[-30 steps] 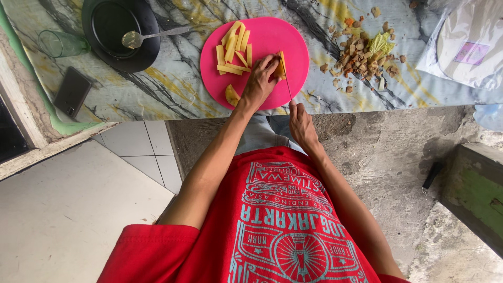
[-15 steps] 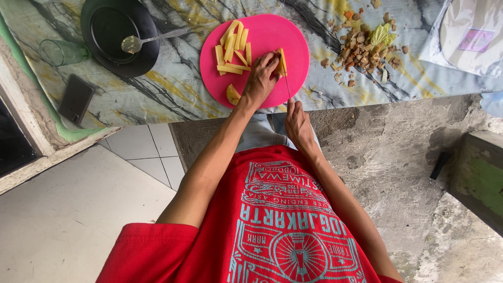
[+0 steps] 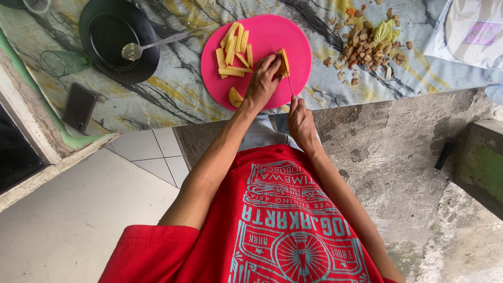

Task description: The person peels a potato with a knife over a table, letting peels fall onto the cloth, then places the peeled potato on a pink cutting board and slices it into sticks, adding them to a pile of cut potato pieces. The person works with the knife in one hand while rotating the potato with the other.

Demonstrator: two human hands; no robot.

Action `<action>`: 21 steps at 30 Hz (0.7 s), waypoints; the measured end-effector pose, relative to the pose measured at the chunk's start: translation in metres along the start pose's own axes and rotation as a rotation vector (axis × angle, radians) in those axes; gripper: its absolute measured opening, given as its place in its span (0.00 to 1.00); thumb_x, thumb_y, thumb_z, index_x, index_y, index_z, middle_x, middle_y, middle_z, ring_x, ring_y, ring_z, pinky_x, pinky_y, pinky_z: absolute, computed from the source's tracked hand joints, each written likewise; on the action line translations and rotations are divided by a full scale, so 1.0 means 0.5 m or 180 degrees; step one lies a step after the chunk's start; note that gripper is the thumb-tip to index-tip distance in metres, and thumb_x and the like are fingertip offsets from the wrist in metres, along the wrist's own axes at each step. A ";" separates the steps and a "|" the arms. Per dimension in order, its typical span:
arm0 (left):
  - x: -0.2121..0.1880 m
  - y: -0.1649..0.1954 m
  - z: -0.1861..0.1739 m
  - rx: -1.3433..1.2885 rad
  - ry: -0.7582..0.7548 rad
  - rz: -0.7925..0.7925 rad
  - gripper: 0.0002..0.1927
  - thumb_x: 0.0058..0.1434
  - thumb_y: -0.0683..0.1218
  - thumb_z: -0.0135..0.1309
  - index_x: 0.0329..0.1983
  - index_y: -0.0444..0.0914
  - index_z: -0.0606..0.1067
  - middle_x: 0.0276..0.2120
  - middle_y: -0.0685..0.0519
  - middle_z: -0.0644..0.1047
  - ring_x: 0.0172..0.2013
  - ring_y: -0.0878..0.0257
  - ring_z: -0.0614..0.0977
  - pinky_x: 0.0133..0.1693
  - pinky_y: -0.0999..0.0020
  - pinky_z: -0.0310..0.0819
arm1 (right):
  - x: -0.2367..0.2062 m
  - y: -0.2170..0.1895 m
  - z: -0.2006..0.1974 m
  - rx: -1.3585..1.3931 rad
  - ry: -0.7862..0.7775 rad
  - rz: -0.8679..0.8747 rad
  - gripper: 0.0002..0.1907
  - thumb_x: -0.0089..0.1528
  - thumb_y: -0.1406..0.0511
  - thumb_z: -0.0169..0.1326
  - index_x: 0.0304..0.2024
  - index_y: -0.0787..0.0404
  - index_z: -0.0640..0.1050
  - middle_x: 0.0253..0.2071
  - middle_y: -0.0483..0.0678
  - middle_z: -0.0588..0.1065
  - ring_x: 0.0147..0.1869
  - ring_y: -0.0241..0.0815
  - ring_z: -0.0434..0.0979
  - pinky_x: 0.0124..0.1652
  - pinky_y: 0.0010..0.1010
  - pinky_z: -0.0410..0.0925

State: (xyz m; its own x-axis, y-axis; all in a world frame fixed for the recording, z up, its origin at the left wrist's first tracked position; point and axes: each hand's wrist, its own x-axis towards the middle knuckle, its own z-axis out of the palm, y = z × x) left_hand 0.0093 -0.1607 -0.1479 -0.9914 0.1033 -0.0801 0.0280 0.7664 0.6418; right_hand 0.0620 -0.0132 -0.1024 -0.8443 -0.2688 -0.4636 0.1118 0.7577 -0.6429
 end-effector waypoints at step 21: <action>-0.012 -0.022 0.012 -0.0083 0.0107 0.0182 0.36 0.63 0.44 0.64 0.72 0.33 0.63 0.67 0.42 0.68 0.65 0.48 0.71 0.68 0.60 0.67 | -0.067 0.081 0.003 -0.2041 0.0933 -0.2098 0.31 0.61 0.74 0.49 0.65 0.84 0.61 0.58 0.71 0.67 0.46 0.55 0.75 0.42 0.37 0.72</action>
State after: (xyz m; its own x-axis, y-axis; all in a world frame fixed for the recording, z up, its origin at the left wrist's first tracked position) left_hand 0.0159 -0.1660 -0.1588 -0.9920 0.1247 -0.0172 0.0819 0.7431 0.6642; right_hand 0.0956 0.0257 -0.1139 -0.7420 -0.6632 0.0979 -0.6657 0.7117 -0.2241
